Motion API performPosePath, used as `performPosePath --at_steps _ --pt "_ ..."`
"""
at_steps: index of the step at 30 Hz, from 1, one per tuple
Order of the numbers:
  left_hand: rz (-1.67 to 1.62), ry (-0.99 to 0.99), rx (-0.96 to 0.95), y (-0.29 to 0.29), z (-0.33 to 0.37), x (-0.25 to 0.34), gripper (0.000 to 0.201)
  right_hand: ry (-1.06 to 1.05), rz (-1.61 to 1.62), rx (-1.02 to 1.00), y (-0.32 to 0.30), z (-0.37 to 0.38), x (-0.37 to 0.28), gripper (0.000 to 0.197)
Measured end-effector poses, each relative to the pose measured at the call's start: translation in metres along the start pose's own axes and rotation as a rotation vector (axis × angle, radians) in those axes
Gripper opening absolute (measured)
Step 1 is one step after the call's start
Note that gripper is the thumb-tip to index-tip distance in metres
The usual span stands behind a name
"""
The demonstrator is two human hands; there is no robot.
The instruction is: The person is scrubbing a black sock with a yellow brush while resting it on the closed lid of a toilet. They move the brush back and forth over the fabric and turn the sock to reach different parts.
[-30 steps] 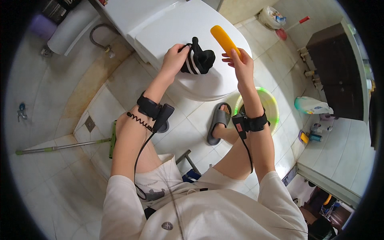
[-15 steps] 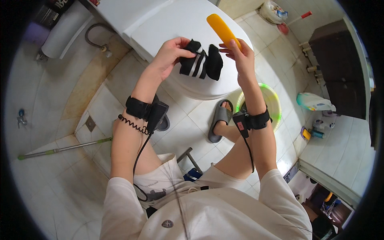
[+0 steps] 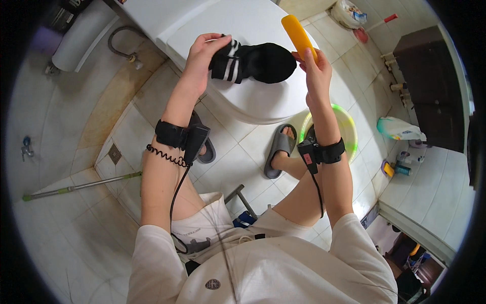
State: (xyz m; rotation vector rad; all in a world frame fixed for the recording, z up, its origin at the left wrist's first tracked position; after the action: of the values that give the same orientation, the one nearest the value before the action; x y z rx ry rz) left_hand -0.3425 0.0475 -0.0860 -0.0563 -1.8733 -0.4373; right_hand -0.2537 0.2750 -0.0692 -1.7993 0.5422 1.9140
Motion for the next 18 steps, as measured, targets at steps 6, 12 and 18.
performPosePath --at_steps 6,12,18 --pt "0.903 0.221 0.230 -0.023 0.003 0.006 0.055 -0.386 -0.469 0.145 0.000 -0.016 -0.049 0.017" --pt "0.777 0.168 0.254 -0.034 0.005 -0.002 0.040 -0.713 -0.936 -0.122 0.060 -0.044 -0.030 0.019" --pt "-0.329 -0.048 -0.041 -0.018 0.003 -0.019 0.030 -0.708 -1.007 -0.287 0.080 -0.053 -0.018 0.043"
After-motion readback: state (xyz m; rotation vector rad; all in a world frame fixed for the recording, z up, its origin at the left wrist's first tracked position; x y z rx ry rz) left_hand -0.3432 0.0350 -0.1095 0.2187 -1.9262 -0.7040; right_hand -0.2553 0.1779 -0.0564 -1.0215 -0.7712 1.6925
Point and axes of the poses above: each hand's wrist, its own z-axis towards the middle knuckle, its own y-axis out of the palm, x = y × z, the point moved 10 cm from there along z, towards the middle knuckle, and after that the axes turned 2 degrees about -y, right-handed, at the moved point
